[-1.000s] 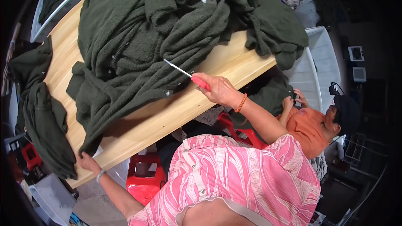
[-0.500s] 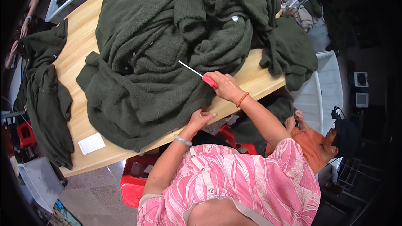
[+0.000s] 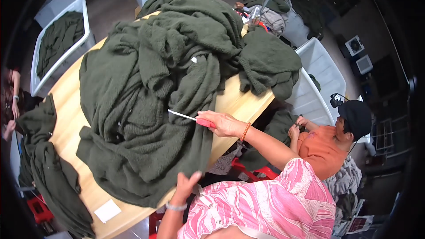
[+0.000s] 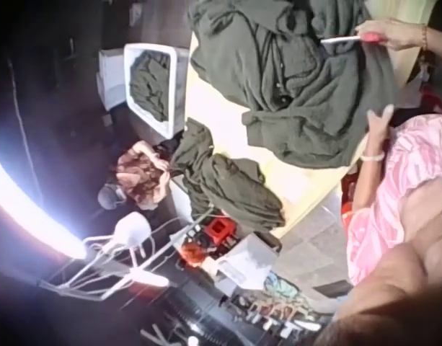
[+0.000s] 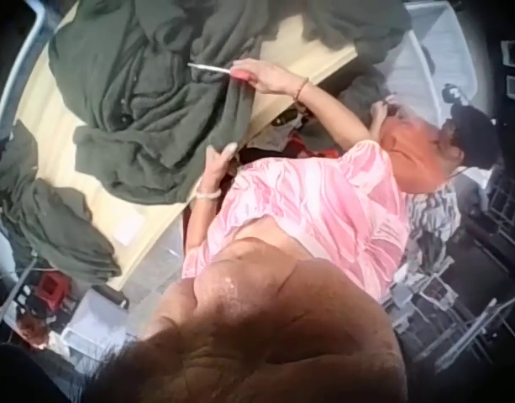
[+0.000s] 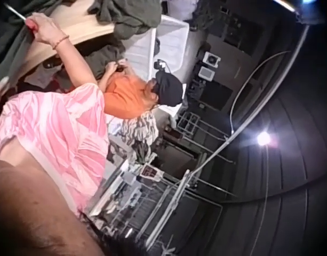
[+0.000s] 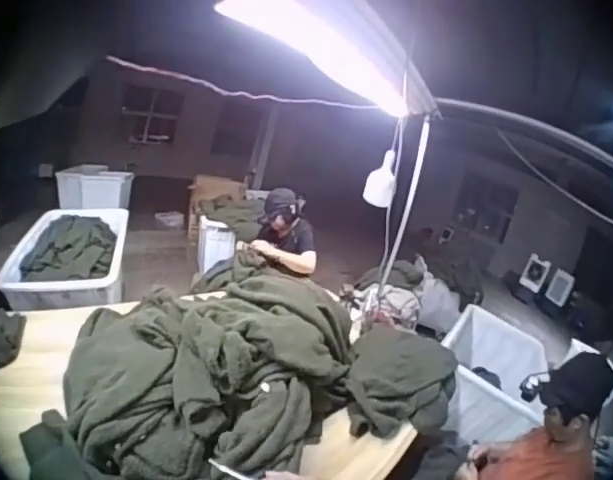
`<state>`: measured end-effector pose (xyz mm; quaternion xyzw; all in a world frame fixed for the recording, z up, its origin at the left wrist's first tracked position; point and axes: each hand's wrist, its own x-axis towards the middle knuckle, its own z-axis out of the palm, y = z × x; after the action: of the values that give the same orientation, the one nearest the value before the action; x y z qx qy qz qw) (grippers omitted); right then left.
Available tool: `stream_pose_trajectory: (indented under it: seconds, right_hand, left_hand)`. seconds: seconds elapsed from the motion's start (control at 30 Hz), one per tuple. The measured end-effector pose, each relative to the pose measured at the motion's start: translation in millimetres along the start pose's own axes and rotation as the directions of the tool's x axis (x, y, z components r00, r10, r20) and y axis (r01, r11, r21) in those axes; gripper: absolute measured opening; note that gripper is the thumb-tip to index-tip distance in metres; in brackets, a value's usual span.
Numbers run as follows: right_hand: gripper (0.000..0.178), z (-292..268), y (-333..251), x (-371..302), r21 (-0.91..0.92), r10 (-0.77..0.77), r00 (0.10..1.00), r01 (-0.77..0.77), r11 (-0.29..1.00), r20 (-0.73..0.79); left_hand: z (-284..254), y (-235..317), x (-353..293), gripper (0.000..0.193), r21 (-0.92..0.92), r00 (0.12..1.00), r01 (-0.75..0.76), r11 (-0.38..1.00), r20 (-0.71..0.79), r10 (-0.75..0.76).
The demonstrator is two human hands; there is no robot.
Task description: The recorder is inspecting a pile of green garments on a workbench, using a small tool to check for defects or loose threads.
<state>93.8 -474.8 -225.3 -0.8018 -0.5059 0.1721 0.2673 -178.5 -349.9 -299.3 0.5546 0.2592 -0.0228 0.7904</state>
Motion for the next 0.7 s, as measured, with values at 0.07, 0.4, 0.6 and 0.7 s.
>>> stream_pose_trajectory:
  seconds: [0.07, 0.4, 0.6, 0.7]
  right_hand:
    - [0.052, -2, -5, 0, 0.016, 0.032, 0.996, -0.034, 0.999, 0.085]
    - [0.042, 9, -130, 24, 0.492, -0.371, 0.716, 0.044, 0.869, 0.592]
    - [0.044, 50, -153, 62, 0.738, -0.370, 0.727, -0.273, 0.617, 0.578]
    - [0.041, 107, -139, 110, 0.473, -0.040, 0.733, -0.395, 0.787, 0.679]
  left_hand:
    - [-25, 27, -56, 0.057, -0.098, 0.999, -0.036, 0.995, 0.019, 0.038]
    - [-116, 126, -212, 0.028, 0.894, -0.050, 0.039, 0.445, -0.443, 0.895]
    - [-239, 142, -191, 0.033, -0.092, 0.398, -0.764, 0.639, -0.846, 0.354]
    - [-311, 110, -99, 0.028, -0.352, 0.630, -0.661, 0.663, -0.740, 0.235]
